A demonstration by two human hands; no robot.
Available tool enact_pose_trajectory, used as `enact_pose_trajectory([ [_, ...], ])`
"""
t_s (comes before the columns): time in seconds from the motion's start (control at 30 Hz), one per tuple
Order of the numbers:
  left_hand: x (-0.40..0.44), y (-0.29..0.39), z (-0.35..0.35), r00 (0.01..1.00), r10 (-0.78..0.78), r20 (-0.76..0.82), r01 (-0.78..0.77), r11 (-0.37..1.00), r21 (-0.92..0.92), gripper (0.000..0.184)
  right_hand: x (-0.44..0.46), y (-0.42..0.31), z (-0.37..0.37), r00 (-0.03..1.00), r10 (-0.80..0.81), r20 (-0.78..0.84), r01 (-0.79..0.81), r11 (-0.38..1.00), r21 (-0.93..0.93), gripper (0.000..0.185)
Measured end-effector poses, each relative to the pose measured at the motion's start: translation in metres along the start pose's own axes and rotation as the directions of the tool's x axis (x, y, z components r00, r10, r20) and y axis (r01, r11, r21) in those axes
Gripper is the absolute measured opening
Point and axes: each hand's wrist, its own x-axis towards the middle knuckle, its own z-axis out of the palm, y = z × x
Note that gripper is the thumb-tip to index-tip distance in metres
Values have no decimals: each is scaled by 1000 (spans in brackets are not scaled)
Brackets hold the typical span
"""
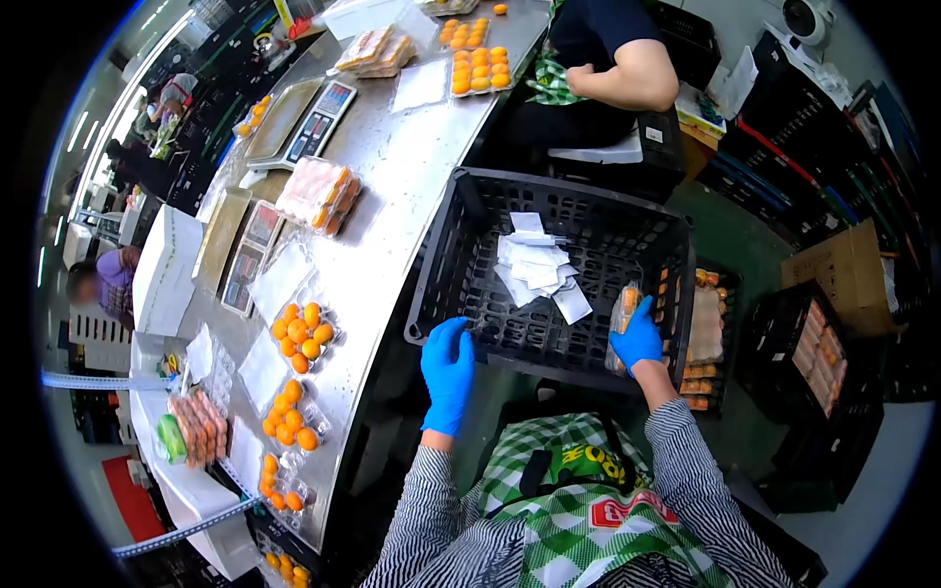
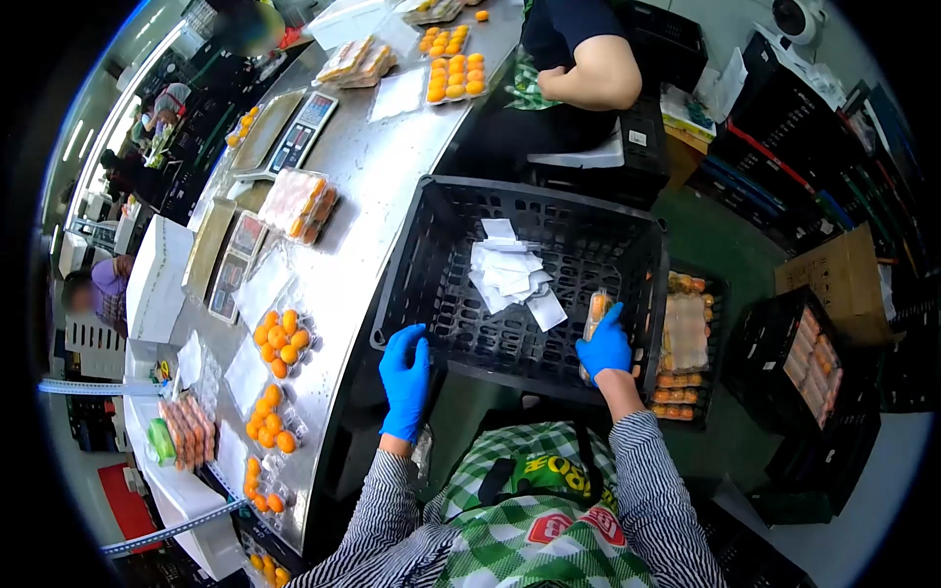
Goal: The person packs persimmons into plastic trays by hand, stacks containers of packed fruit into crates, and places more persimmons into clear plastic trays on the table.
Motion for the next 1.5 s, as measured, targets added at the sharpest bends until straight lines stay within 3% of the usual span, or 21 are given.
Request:
enact_pose_trajectory([
  [0.1, 6, -9, -4, 981, 178, -73, -146, 937, 319, 29, 3, -1, 5, 998, -28, -59, 29, 999, 18, 107],
  [0.27, 24, -38, -11, 995, 38, -95, 23, 821, 571, 69, 11, 21, 8, 974, -174, -145, 211, 927, 310, 91],
  [0.4, 58, -64, -13, 972, -233, -24, 222, 882, 415, 67, -7, 26, -32, 948, -293, -127, 314, 786, 532, 74],
  [0.43, 66, -67, -14, 967, -253, 35, 205, 852, 483, 62, -15, 29, -42, 942, -314, -119, 319, 726, 609, 71],
  [0.57, 93, -130, -14, 885, -427, 185, 426, 904, 45, 36, -30, 50, -74, 924, -232, -303, 368, 751, 549, 65],
  [0.63, 94, -116, -16, 898, -408, 167, 378, 907, 185, 30, -38, 56, -83, 921, -175, -349, 370, 672, 641, 66],
  [0.73, 98, -122, -19, 858, -457, 233, 413, 885, 215, 28, -35, 71, -73, 926, -47, -375, 279, 756, 593, 62],
  [0.8, 96, -114, -19, 813, -509, 282, 465, 860, 211, 29, -26, 81, -77, 959, -70, -274, 252, 646, 720, 50],
  [0.83, 96, -110, -22, 803, -521, 289, 387, 825, 411, 31, -24, 85, -78, 974, -82, -212, 219, 590, 777, 46],
  [0.87, 88, -97, -21, 818, -505, 274, 359, 822, 442, 33, -20, 86, -78, 983, -110, -146, 183, 533, 826, 43],
  [0.9, 80, -92, -22, 836, -472, 280, 319, 833, 453, 32, -16, 89, -79, 982, -129, -135, 181, 491, 852, 39],
  [1.0, 48, -35, -23, 774, -597, 210, 546, 798, 256, 31, -6, 112, -85, 985, -155, -79, 139, 428, 893, 33],
  [1.07, 23, -29, -29, 806, -573, 144, 509, 797, 324, 31, -12, 114, -106, 989, -144, -33, 99, 479, 872, 32],
  [1.13, -4, -3, -33, 812, -576, 90, 525, 790, 317, 30, -14, 118, -108, 985, -167, -43, 111, 420, 901, 32],
  [1.2, -32, 13, -36, 819, -570, 72, 499, 768, 401, 30, -7, 126, -98, 968, -227, -104, 211, 520, 828, 36],
  [1.27, -67, 6, -36, 805, -587, 86, 527, 774, 350, 32, -3, 132, -89, 875, -376, -305, 481, 741, 468, 41],
  [1.3, -84, 2, -34, 802, -594, 67, 539, 767, 348, 33, -4, 130, -88, 779, -473, -412, 593, 769, 238, 43],
  [1.33, -101, 0, -32, 781, -623, 55, 571, 746, 344, 33, -15, 114, -101, 647, -602, -469, 716, 691, 100, 41],
  [1.4, -126, 3, -38, 694, -713, 100, 660, 685, 309, 35, -53, 65, -138, 871, -486, -69, 430, 687, 586, 39],
  [1.43, -136, 5, -34, 683, -725, 95, 671, 673, 312, 35, -55, 48, -151, 811, -584, -47, 476, 610, 633, 39],
  [1.5, -151, 11, -24, 678, -733, 64, 694, 666, 274, 35, -65, 6, -170, 795, -606, 33, 351, 504, 789, 37],
])
